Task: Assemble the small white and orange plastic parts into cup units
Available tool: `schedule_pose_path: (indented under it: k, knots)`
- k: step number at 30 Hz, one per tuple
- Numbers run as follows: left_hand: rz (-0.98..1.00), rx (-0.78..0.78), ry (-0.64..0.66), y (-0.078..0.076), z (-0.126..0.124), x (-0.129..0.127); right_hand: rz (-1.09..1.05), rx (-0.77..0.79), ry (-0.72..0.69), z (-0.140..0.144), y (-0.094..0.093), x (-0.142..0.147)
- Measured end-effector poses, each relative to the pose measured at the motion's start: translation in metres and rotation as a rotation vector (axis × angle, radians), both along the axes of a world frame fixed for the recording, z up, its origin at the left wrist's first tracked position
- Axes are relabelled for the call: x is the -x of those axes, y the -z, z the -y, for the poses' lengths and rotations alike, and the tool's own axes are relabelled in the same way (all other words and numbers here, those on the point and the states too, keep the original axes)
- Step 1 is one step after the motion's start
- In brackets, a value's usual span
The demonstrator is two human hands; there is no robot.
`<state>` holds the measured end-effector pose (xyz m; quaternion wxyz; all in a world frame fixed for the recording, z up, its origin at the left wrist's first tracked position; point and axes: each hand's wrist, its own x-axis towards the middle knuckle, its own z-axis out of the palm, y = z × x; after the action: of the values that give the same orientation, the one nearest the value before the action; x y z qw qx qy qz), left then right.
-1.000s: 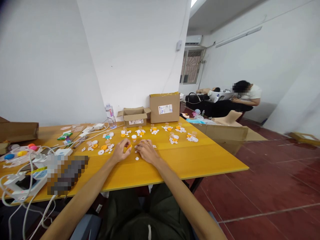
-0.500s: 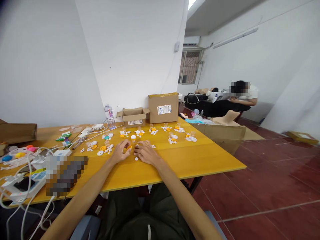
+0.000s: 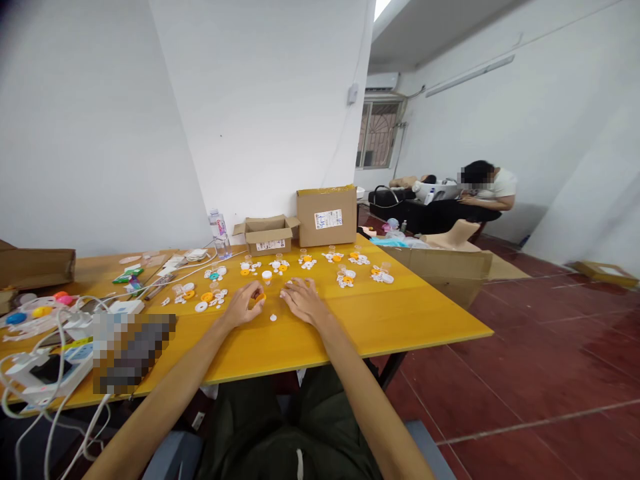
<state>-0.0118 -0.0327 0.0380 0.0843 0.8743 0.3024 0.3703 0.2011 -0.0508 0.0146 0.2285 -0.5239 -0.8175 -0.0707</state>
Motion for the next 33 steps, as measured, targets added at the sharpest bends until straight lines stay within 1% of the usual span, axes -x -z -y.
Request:
schedule_pose_path:
  k: [7, 11, 17, 25, 29, 33]
  knots:
    - [-0.027, 0.019, 0.012, -0.002, 0.0016, -0.0007, -0.055, -0.097, 0.006, -0.0084, 0.0102, -0.0071]
    - [-0.046, 0.026, 0.019, -0.0029, 0.0027, -0.0008, -0.127, -0.185, 0.003, -0.0101, 0.0103, -0.0073]
    - [-0.086, 0.027, 0.066, -0.003, 0.0056, -0.0021, -0.203, -0.308, 0.102, -0.0092, 0.0078, -0.0085]
    - [-0.158, 0.042, 0.092, -0.0006, 0.0075, -0.0058, -0.212, -0.285, 0.162, -0.009, 0.0076, -0.0062]
    - [-0.184, 0.045, 0.112, 0.0002, 0.0092, -0.0073, -0.194, -0.274, 0.16, -0.0097, 0.0084, -0.0068]
    - [-0.279, 0.071, 0.12, 0.0032, 0.0078, -0.0082, -0.181, -0.279, 0.151, -0.011, 0.0106, -0.0083]
